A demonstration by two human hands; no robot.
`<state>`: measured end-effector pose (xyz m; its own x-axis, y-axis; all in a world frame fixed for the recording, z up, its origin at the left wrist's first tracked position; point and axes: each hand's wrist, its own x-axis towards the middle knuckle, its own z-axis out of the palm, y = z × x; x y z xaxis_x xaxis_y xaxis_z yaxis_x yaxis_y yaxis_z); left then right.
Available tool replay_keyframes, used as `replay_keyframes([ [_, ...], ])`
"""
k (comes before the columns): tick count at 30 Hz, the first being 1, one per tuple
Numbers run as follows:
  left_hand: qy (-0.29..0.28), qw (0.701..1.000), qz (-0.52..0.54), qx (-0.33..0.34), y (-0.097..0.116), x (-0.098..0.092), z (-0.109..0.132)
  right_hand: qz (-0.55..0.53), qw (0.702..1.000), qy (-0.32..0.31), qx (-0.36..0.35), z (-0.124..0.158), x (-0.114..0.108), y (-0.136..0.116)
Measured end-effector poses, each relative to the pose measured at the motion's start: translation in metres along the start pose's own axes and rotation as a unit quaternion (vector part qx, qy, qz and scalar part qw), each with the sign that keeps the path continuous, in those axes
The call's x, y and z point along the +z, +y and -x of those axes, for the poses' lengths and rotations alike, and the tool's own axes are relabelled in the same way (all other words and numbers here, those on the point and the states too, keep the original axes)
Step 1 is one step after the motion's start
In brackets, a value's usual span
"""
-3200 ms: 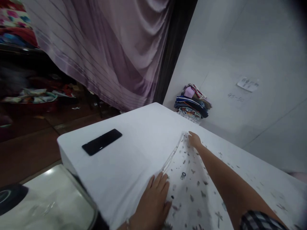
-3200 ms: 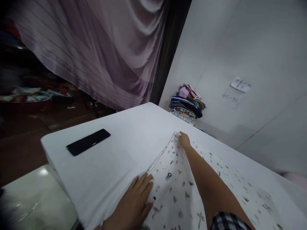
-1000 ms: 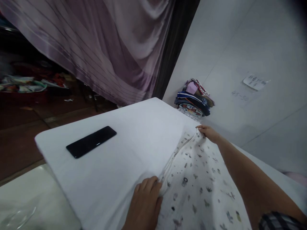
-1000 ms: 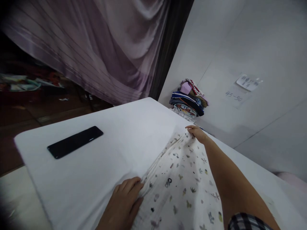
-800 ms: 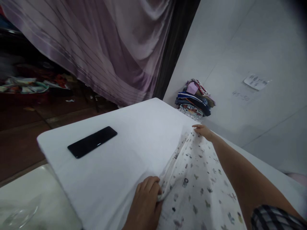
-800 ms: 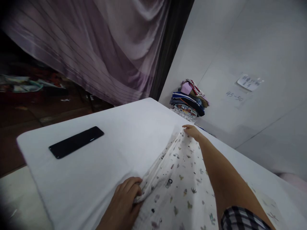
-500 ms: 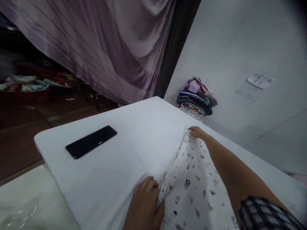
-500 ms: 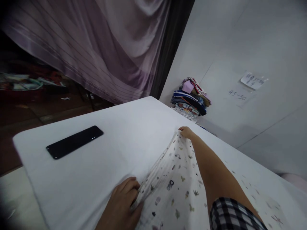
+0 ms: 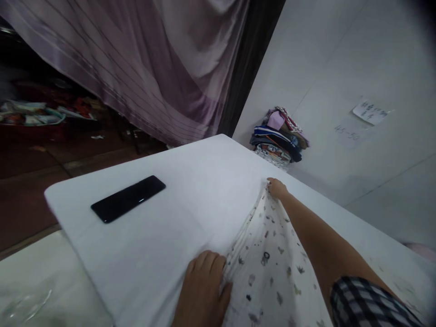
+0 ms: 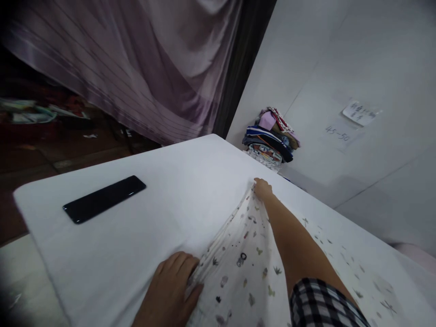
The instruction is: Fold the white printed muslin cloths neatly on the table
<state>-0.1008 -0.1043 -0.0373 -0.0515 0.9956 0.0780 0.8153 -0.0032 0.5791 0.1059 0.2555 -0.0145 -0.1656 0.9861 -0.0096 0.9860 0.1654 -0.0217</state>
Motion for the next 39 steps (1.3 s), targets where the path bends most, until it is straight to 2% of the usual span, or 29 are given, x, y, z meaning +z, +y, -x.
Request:
replay_keyframes([
  [4,-0.005,1.0,-0.015,0.005,-0.002,0.001,0.003,-0.008,0.999,0.047,-0.011,0.03,-0.006,-0.007],
  [8,0.015,0.999,-0.03,0.01,0.0,0.0,0.004,-0.035,0.996,0.067,-0.053,0.094,0.007,-0.012],
  [11,0.035,0.998,-0.049,0.035,0.003,-0.001,0.004,-0.055,0.995,0.032,-0.071,0.143,0.026,-0.025],
  [13,0.032,0.996,-0.071,0.047,0.005,-0.003,0.003,-0.062,0.997,-0.007,-0.053,0.162,0.033,-0.038],
  [15,0.025,0.994,-0.094,0.049,0.006,-0.006,0.001,-0.074,0.996,-0.027,-0.037,0.171,0.031,-0.049],
  [18,0.009,0.992,-0.114,0.048,0.008,-0.01,-0.003,-0.095,0.995,-0.028,-0.022,0.188,0.015,-0.058],
  [21,-0.008,0.99,-0.134,0.042,0.009,-0.015,-0.006,-0.122,0.991,-0.015,-0.05,0.229,0.005,-0.061],
  [25,-0.02,0.984,-0.169,0.042,0.014,-0.017,-0.009,-0.141,0.982,-0.03,-0.118,0.292,0.012,-0.07],
  [28,-0.044,0.986,-0.158,0.023,0.021,-0.019,-0.01,-0.155,0.982,-0.038,-0.102,0.315,0.013,-0.075],
  [32,-0.08,0.988,-0.124,-0.039,0.022,-0.034,-0.014,-0.163,0.981,-0.013,-0.105,0.342,-0.002,-0.068],
  [36,-0.074,0.986,-0.113,-0.099,0.008,-0.052,-0.02,-0.164,0.978,-0.068,-0.112,0.393,-0.012,-0.046],
  [39,-0.086,0.983,-0.117,-0.112,-0.001,-0.057,-0.02,-0.146,0.984,-0.058,-0.081,0.431,-0.014,-0.021],
])
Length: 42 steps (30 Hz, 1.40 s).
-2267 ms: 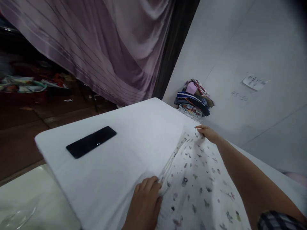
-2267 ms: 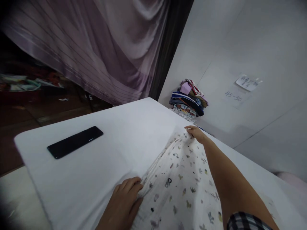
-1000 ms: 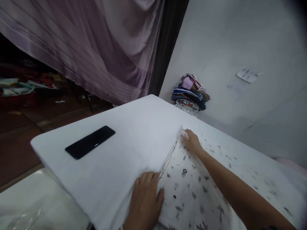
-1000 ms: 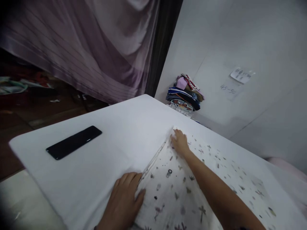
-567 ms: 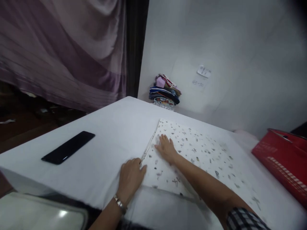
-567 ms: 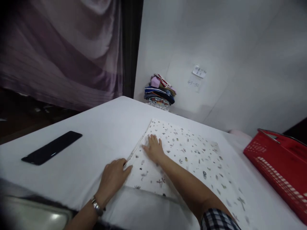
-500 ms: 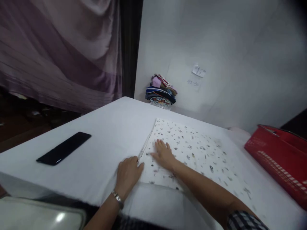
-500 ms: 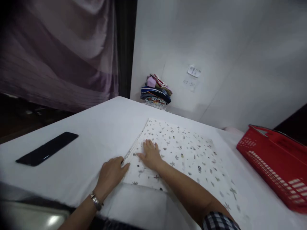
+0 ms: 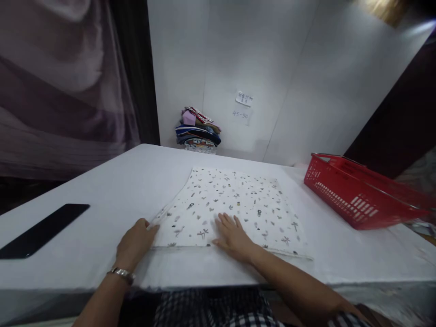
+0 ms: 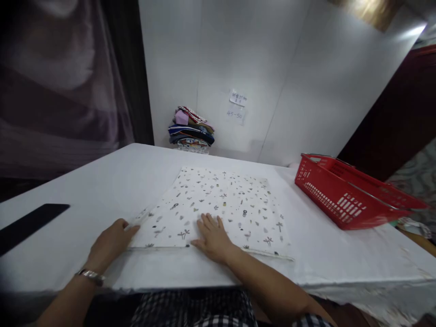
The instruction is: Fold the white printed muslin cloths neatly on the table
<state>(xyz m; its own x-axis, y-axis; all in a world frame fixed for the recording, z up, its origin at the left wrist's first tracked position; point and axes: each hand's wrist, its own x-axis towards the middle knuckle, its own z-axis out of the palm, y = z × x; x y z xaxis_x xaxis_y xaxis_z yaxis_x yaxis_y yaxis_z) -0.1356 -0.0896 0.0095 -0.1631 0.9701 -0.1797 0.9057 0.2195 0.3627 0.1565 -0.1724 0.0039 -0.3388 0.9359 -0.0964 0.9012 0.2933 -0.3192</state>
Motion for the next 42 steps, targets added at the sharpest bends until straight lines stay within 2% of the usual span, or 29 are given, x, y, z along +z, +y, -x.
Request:
replay_keyframes([
  [2,-0.002,1.0,-0.007,0.001,-0.002,0.0,0.001,0.028,0.998,0.019,0.061,0.025,-0.002,0.022],
  [4,-0.001,1.0,-0.016,0.002,-0.001,0.001,0.003,0.061,0.984,0.036,0.165,0.053,-0.002,0.054],
  [6,-0.004,1.0,-0.025,0.0,0.001,0.0,0.004,0.091,0.952,0.066,0.286,0.086,0.002,0.093],
  [8,-0.013,0.999,-0.037,-0.006,0.003,-0.001,0.004,0.103,0.918,0.117,0.364,0.122,0.007,0.131],
  [9,-0.018,0.999,-0.043,-0.009,0.003,-0.001,0.004,0.098,0.903,0.138,0.395,0.14,0.01,0.148],
  [11,-0.025,0.998,-0.05,-0.014,0.005,-0.001,0.002,0.091,0.89,0.176,0.411,0.168,0.011,0.173],
  [14,-0.03,0.998,-0.048,-0.015,0.007,-0.001,-0.004,0.032,0.877,0.197,0.437,0.187,0.003,0.19],
  [18,-0.046,0.999,-0.021,-0.002,0.008,0.001,-0.014,-0.053,0.857,0.172,0.483,0.174,-0.012,0.187],
  [22,-0.02,1.0,-0.013,0.008,0.006,0.0,-0.013,-0.108,0.849,0.201,0.476,0.162,-0.02,0.177],
  [25,0.008,1.0,-0.005,0.024,0.008,0.0,-0.003,-0.198,0.823,0.245,0.472,0.175,-0.02,0.181],
  [27,0.007,0.999,-0.015,0.047,0.01,0.003,0.007,-0.205,0.813,0.263,0.478,0.19,-0.014,0.191],
  [30,-0.002,0.997,-0.043,0.064,0.011,0.013,0.018,-0.134,0.832,0.266,0.467,0.211,0.004,0.211],
  [33,0.008,0.997,-0.062,0.056,0.006,0.02,0.025,-0.061,0.858,0.226,0.458,0.224,0.02,0.223],
  [35,0.01,0.996,-0.075,0.054,0.004,0.018,0.029,0.004,0.874,0.206,0.439,0.225,0.021,0.223],
  [37,0.011,0.994,-0.091,0.052,0.006,0.012,0.031,0.079,0.89,0.221,0.391,0.217,0.014,0.216],
  [39,0.04,0.991,-0.106,0.067,0.016,0.005,0.029,0.125,0.904,0.252,0.323,0.194,0.001,0.203],
  [40,0.062,0.988,-0.109,0.094,0.024,0.004,0.026,0.13,0.912,0.262,0.289,0.177,-0.007,0.195],
  [42,0.103,0.97,-0.11,0.188,0.043,0.006,0.014,0.119,0.93,0.257,0.233,0.137,-0.023,0.183],
])
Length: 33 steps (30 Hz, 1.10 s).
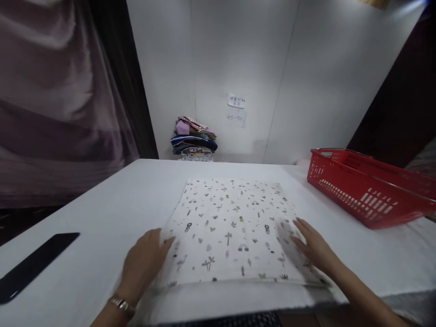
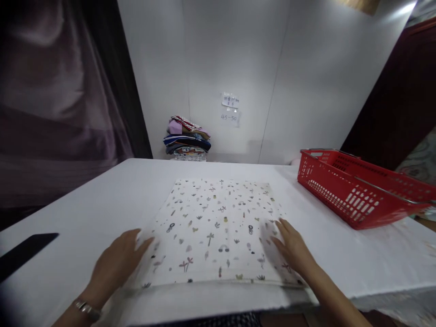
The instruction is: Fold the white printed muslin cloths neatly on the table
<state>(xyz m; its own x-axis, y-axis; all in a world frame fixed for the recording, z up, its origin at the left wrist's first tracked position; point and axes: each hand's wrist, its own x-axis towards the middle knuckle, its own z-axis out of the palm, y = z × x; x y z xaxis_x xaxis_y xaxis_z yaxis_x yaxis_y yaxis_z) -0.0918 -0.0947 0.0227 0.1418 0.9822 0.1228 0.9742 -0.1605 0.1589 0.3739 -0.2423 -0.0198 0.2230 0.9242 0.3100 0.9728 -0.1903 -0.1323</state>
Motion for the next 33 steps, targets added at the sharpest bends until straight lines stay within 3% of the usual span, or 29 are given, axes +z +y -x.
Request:
replay_keyframes([
  [2,0.027,0.993,-0.005,0.113,0.013,0.01,-0.021,-0.004,0.999,-0.034,-0.032,-0.035,0.004,-0.019],
  [4,0.013,0.986,-0.028,0.163,0.02,0.027,-0.04,0.015,0.997,-0.077,-0.009,-0.061,0.013,-0.02],
  [8,-0.062,0.987,-0.062,0.133,0.006,0.06,-0.058,0.034,0.98,-0.152,0.124,-0.069,0.035,0.019],
  [10,-0.07,0.985,-0.076,0.141,-0.005,0.068,-0.059,0.029,0.976,-0.161,0.144,-0.059,0.044,0.038],
  [13,-0.099,0.979,-0.099,0.148,-0.013,0.066,-0.062,0.032,0.981,-0.137,0.134,-0.051,0.052,0.05],
  [15,-0.127,0.974,-0.116,0.148,-0.007,0.058,-0.072,0.022,0.986,-0.111,0.12,-0.059,0.054,0.051],
  [17,-0.126,0.973,-0.111,0.157,0.009,0.047,-0.094,-0.007,0.993,-0.072,0.091,-0.082,0.053,0.05],
  [20,-0.074,0.982,-0.042,0.171,0.049,0.039,-0.145,-0.045,0.997,-0.029,0.053,-0.137,0.053,0.048],
  [26,-0.054,0.965,0.002,0.255,0.133,0.068,-0.255,-0.035,0.995,-0.072,0.057,-0.245,0.07,0.052],
  [29,-0.053,0.962,-0.001,0.269,0.158,0.085,-0.288,-0.017,0.993,-0.102,0.054,-0.274,0.079,0.059],
  [33,-0.057,0.958,-0.012,0.28,0.174,0.097,-0.307,0.003,0.991,-0.129,0.036,-0.29,0.084,0.066],
])
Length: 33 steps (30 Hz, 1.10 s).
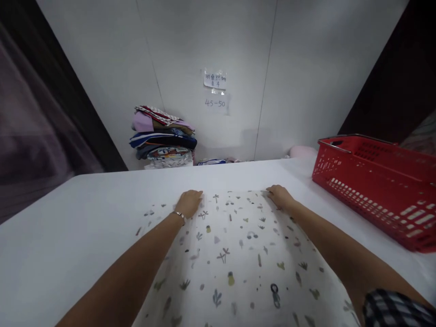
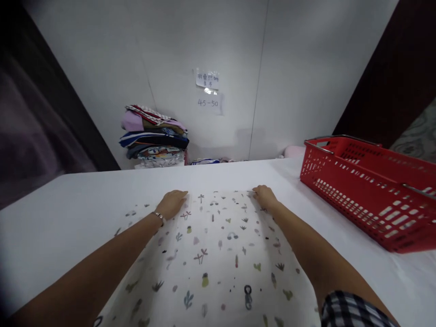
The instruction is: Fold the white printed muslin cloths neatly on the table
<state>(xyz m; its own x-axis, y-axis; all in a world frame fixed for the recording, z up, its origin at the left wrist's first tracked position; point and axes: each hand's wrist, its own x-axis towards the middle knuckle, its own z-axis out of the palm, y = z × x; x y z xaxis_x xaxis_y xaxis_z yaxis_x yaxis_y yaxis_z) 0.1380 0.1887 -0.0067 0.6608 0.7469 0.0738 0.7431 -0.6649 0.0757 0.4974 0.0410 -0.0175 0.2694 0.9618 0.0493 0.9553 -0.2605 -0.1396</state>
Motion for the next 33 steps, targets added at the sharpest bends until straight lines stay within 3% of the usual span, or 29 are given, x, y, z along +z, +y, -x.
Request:
replay_keyframes([
  [6,0.049,0.999,0.013,0.018,-0.002,0.008,-0.009,-0.004,1.0,-0.009,-0.025,-0.003,0.0,0.007],
  [10,0.047,0.995,0.067,-0.052,-0.007,0.012,-0.016,-0.007,1.0,0.012,0.023,-0.007,0.007,0.011],
  [14,0.048,0.991,0.056,-0.113,-0.005,0.017,-0.024,0.017,0.998,0.033,0.047,-0.013,0.015,0.004],
  [23,0.087,0.989,0.032,-0.115,0.001,0.023,-0.022,0.05,0.994,0.072,0.064,-0.01,0.021,-0.004],
  [26,0.104,0.989,0.033,-0.099,0.006,0.021,-0.011,0.048,0.994,0.09,0.032,-0.003,0.024,-0.022],
  [30,0.075,0.997,0.03,0.008,0.016,0.026,0.01,0.008,0.992,0.011,-0.122,0.013,0.032,-0.066],
  [33,-0.018,0.999,0.041,-0.009,0.022,0.03,0.018,-0.012,0.987,-0.076,-0.141,0.017,0.036,-0.091],
])
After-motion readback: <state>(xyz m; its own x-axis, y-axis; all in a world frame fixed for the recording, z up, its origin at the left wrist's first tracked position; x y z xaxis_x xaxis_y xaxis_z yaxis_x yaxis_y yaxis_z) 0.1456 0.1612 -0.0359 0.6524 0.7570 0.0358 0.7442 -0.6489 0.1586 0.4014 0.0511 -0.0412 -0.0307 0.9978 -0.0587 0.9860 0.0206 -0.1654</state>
